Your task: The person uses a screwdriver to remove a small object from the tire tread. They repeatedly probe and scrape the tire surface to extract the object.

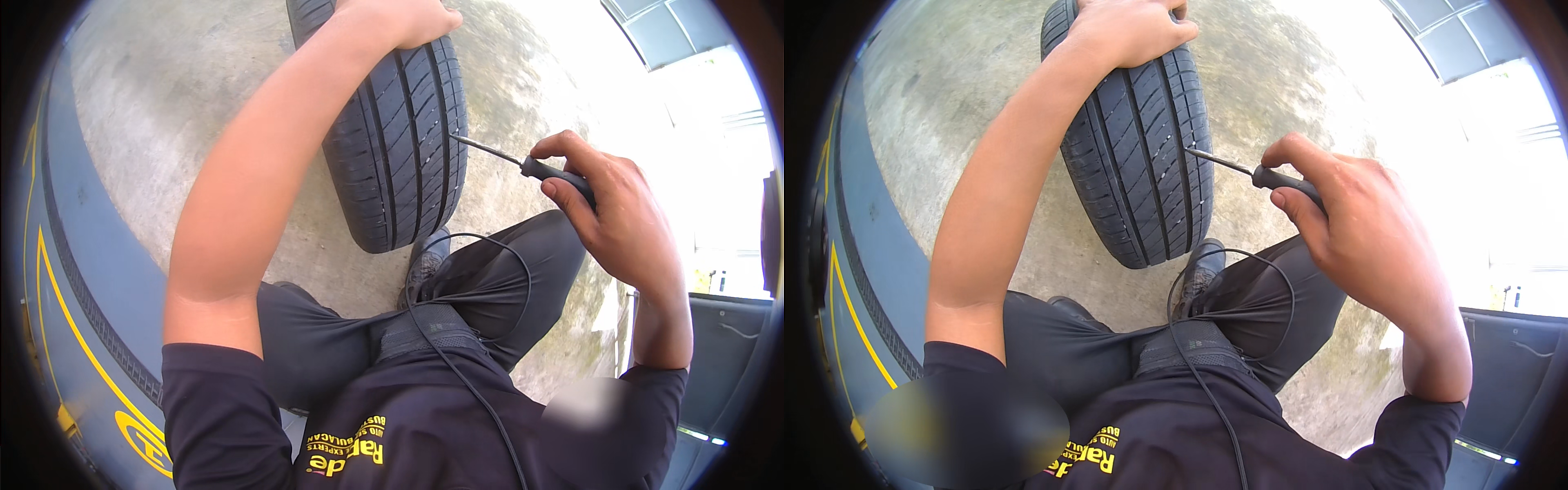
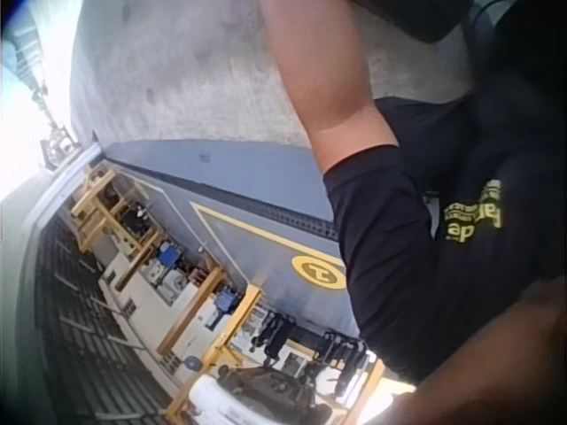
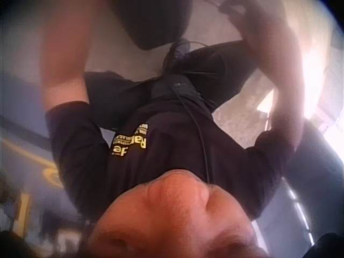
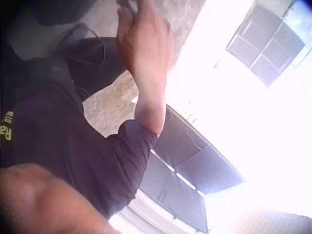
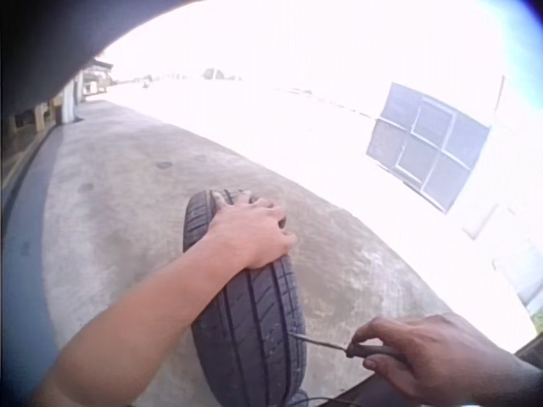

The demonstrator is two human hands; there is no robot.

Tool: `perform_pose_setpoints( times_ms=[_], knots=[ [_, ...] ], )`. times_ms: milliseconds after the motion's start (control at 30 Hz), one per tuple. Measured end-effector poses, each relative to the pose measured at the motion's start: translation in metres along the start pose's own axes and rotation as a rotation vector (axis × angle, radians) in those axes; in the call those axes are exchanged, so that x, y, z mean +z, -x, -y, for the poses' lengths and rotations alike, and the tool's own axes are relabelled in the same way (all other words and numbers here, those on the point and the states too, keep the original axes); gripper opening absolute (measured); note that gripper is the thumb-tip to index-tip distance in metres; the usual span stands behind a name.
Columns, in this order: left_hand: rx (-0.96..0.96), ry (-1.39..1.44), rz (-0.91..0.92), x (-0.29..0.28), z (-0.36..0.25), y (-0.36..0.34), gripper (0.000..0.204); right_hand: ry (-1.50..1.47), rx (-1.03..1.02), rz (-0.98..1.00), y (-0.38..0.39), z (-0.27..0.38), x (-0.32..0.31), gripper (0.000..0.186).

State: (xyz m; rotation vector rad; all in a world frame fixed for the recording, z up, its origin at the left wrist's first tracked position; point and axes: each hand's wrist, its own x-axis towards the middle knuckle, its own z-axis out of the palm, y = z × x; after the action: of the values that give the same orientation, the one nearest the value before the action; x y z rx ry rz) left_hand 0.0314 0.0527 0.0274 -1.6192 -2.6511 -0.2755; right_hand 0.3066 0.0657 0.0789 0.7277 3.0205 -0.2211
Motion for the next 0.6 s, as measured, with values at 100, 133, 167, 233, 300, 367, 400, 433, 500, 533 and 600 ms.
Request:
perform_pose_setpoints(
  times_ms=[100, 133, 167, 233, 300, 367, 400, 433, 500, 533, 600],
  knots=[
    [0.02, -0.02, -0.047, 0.006, -0.005, 0.001, 0.058, -0.004, -0.018, -0.006, 0.0, -0.01, 0.0, 0.02],
    [0.042, -0.004, -0.076, 0.007, -0.006, 0.004, 0.058, -0.011, -0.018, 0.005, 0.0, -0.016, 0.001, 0.021],
    [0.046, -0.001, -0.062, 0.006, -0.007, 0.006, 0.057, -0.019, -0.024, 0.017, -0.002, -0.022, 0.002, 0.022],
    [0.053, 0.003, -0.033, 0.003, -0.008, 0.007, 0.057, -0.044, -0.025, 0.058, -0.006, -0.03, 0.001, 0.023],
    [0.034, -0.017, -0.01, 0.005, -0.008, 0.004, 0.057, -0.075, -0.022, 0.12, -0.012, -0.034, 0.001, 0.022],
    [0.029, -0.017, -0.007, 0.008, -0.007, 0.002, 0.057, -0.109, 0.002, 0.141, -0.014, -0.032, 0.002, 0.022],
    [0.034, -0.006, -0.015, 0.009, -0.006, 0.001, 0.057, -0.125, 0.015, 0.152, -0.015, -0.031, 0.003, 0.021],
    [0.042, 0.006, -0.023, 0.011, -0.007, 0.001, 0.057, -0.101, 0.025, 0.148, -0.017, -0.029, 0.002, 0.021],
    [0.016, -0.024, -0.054, 0.011, -0.014, 0.001, 0.057, -0.052, 0.048, 0.142, -0.022, -0.024, -0.004, 0.021],
    [0.008, -0.038, -0.068, 0.012, -0.018, 0.0, 0.057, -0.031, 0.031, 0.117, -0.023, -0.025, -0.004, 0.022],
    [-0.052, -0.033, -0.021, 0.014, -0.026, -0.02, 0.056, 0.024, 0.002, 0.059, -0.022, -0.033, 0.001, 0.024]
  ],
)
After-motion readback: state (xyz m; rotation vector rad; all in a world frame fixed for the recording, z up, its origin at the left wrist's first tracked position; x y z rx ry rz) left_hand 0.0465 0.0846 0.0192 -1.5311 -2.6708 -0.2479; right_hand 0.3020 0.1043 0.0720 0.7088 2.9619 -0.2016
